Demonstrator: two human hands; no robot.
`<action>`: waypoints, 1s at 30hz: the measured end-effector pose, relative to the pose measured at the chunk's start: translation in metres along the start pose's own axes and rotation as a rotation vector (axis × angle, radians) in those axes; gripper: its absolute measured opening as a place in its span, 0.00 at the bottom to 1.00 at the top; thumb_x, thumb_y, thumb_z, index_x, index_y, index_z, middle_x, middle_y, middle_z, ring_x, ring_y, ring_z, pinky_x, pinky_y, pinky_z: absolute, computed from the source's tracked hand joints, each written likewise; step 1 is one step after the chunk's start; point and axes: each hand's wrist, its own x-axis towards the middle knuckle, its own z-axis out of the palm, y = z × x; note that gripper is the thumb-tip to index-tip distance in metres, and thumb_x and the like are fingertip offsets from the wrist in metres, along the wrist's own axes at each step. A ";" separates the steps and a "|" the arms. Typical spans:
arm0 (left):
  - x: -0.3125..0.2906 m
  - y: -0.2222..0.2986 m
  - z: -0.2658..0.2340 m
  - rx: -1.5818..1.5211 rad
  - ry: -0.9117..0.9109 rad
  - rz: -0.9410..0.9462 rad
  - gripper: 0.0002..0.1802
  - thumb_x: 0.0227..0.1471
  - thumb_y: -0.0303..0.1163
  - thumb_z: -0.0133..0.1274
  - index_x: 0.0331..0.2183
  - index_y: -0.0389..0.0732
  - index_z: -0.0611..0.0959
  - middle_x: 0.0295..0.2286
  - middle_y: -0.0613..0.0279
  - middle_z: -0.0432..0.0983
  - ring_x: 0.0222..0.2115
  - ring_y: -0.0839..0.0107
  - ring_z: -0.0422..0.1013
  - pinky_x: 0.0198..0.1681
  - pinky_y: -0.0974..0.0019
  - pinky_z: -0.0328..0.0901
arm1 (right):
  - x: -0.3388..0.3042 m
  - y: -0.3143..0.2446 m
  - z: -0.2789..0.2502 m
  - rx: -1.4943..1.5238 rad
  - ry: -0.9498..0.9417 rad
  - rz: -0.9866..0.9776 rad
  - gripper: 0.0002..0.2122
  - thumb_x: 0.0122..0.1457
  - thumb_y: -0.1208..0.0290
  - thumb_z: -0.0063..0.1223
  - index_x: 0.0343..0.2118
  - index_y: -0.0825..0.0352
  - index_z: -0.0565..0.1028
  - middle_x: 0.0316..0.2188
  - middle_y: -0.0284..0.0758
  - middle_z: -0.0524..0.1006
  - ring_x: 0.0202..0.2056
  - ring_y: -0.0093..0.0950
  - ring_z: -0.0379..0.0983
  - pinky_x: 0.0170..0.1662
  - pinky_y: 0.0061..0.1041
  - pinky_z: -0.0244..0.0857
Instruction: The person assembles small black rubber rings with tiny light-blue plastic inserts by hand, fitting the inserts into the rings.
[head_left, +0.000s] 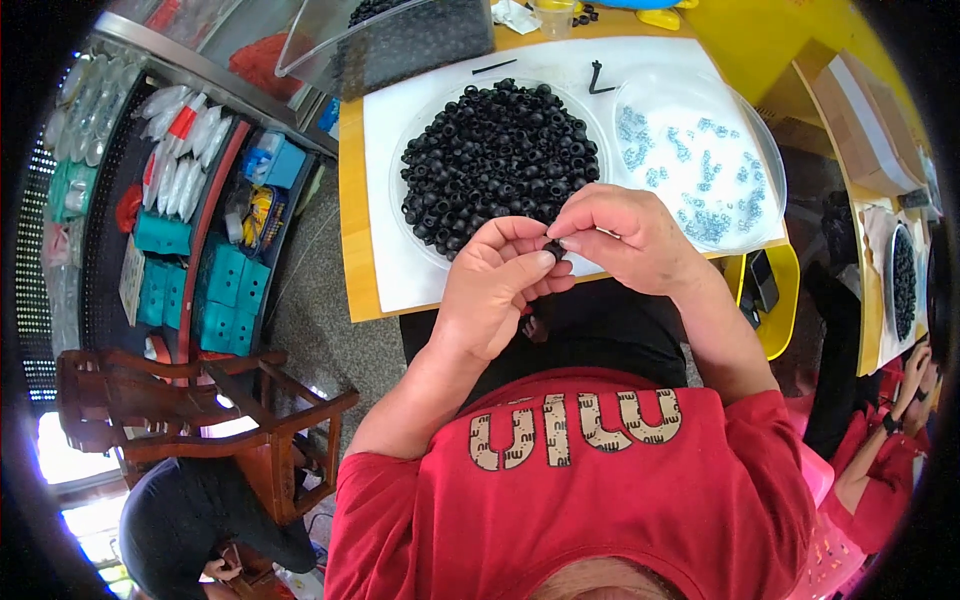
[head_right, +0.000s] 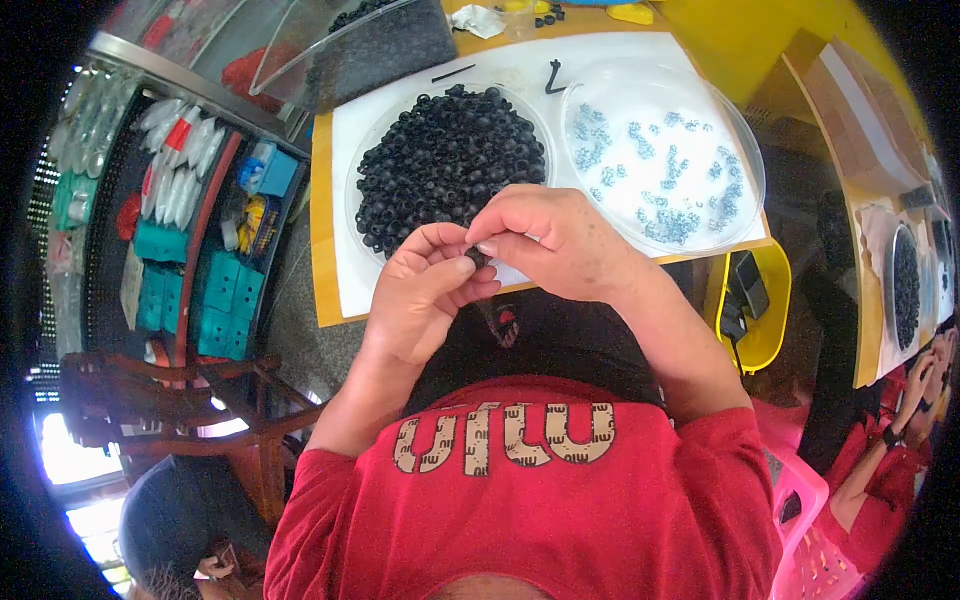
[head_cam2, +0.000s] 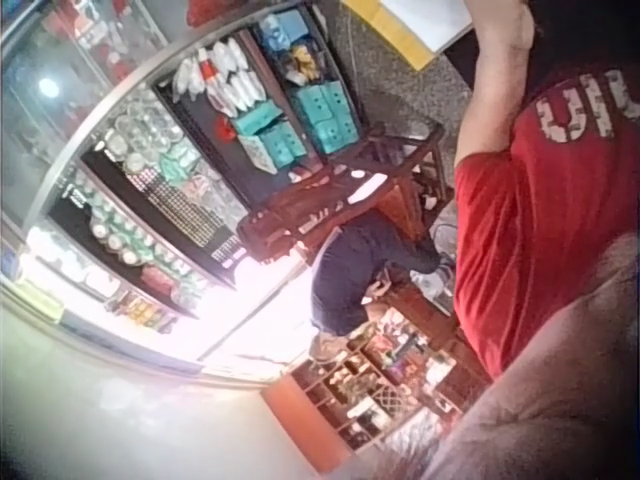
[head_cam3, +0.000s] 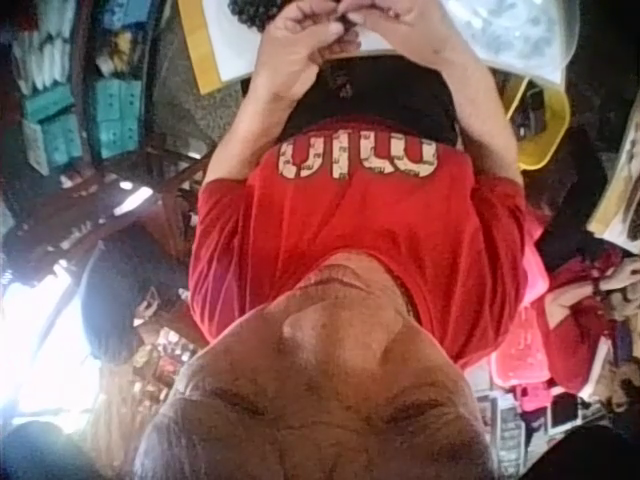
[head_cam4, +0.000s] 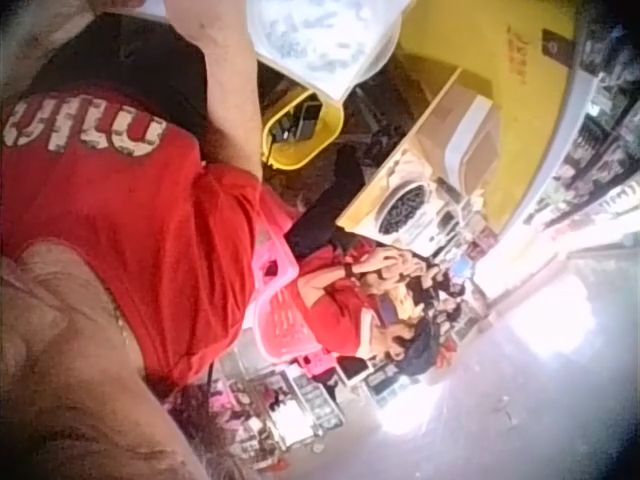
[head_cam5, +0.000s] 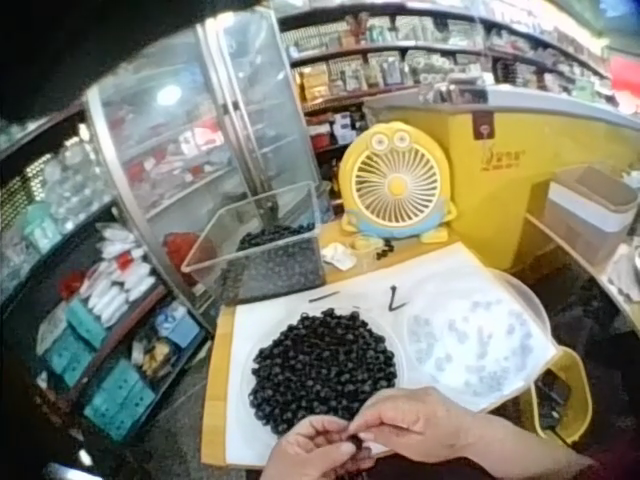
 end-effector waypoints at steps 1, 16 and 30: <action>-0.001 0.001 0.000 -0.040 -0.019 -0.022 0.11 0.43 0.19 0.46 0.34 0.36 0.68 0.29 0.57 0.69 0.28 0.70 0.69 0.34 0.68 0.67 | 0.000 0.000 -0.001 0.010 -0.008 -0.036 0.04 0.44 0.78 0.49 0.26 0.68 0.72 0.24 0.34 0.72 0.28 0.28 0.69 0.31 0.21 0.63; -0.005 0.003 0.015 -0.233 -0.027 -0.011 0.11 0.43 0.19 0.48 0.32 0.38 0.67 0.28 0.56 0.70 0.29 0.68 0.70 0.35 0.64 0.67 | -0.012 0.001 0.008 0.030 0.155 -0.206 0.13 0.38 0.79 0.55 0.32 0.67 0.72 0.27 0.35 0.73 0.31 0.31 0.70 0.35 0.23 0.63; -0.008 -0.004 0.019 -0.121 0.072 0.013 0.12 0.43 0.18 0.46 0.32 0.39 0.66 0.28 0.59 0.68 0.30 0.71 0.68 0.35 0.68 0.66 | -0.024 0.005 0.019 0.063 0.214 -0.153 0.12 0.40 0.79 0.53 0.32 0.67 0.72 0.30 0.36 0.72 0.34 0.30 0.69 0.38 0.24 0.62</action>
